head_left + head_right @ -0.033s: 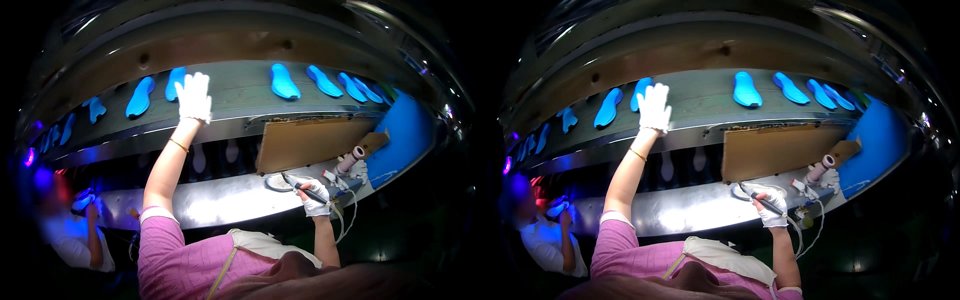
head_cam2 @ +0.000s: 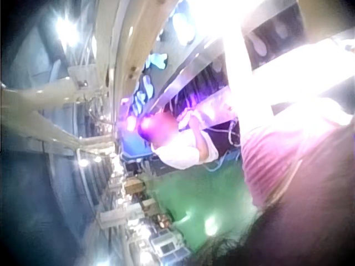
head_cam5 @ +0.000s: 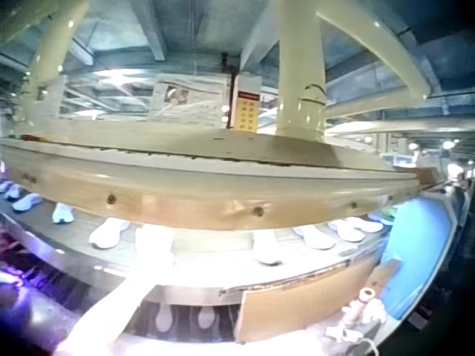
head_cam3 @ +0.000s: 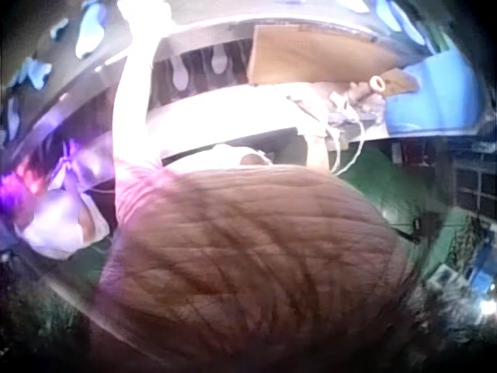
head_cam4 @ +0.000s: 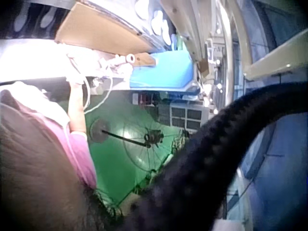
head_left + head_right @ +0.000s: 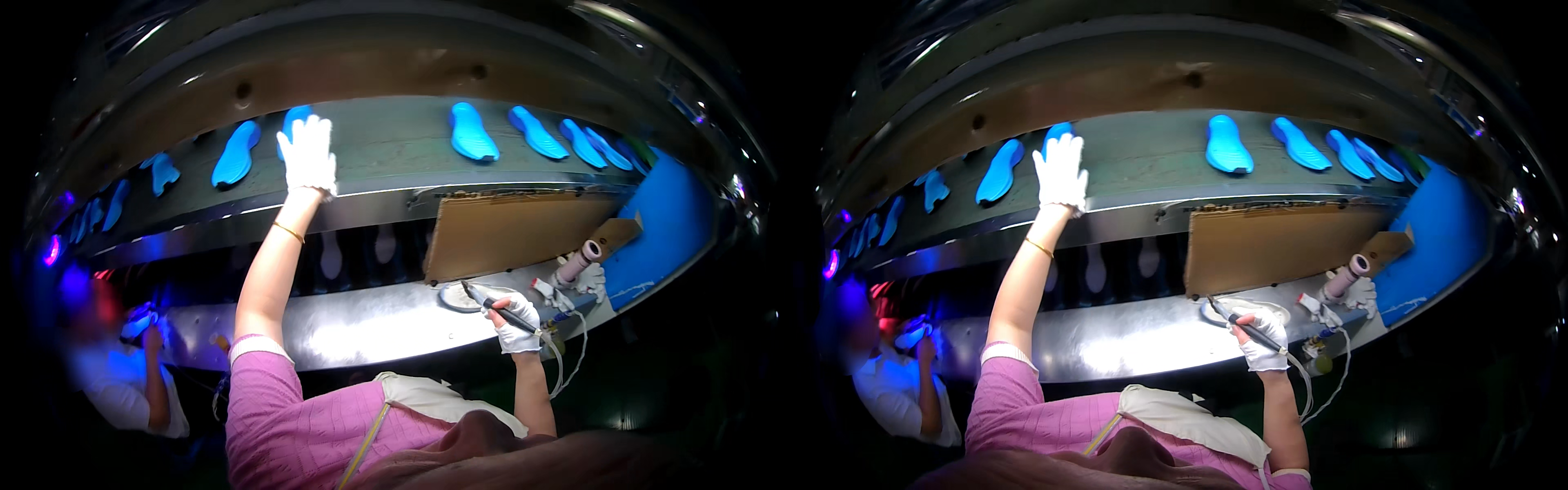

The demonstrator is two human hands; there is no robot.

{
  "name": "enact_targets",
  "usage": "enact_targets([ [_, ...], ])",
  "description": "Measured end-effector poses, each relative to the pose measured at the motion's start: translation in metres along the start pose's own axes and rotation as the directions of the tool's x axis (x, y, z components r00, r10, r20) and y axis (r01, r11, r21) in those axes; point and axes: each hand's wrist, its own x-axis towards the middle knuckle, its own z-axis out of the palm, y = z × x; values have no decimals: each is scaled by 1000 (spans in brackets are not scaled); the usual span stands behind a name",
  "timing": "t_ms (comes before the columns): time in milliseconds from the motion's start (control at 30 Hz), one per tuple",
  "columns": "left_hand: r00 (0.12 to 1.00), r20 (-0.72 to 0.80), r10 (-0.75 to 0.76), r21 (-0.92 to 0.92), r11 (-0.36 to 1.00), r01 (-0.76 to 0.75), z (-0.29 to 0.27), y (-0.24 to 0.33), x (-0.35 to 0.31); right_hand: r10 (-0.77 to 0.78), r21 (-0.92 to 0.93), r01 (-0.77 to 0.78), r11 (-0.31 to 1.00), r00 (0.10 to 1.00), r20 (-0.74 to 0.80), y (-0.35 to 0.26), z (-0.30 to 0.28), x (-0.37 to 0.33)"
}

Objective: The person uses a brush tool to apply a substance to blue shoe soles, picking them one by one from a moving conveyor belt and returning them to the belt after coating the bottom surface.

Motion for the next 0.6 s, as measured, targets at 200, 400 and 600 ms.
enact_targets([
  [200, 963, 230, 137, -196, 976, -92, -45, -19, -4, 22, 68, -27, 997, 997, 76, 12, 11, 0],
  [400, 959, -85, -270, -994, 84, -64, -89, -3, -45, 25, 85, -33, 996, 996, 90, 3, 13, 7],
  [600, 977, -146, -152, -713, -669, -211, -136, -13, -45, 59, 267, -52, 962, 998, -16, 9, 18, 0],
])
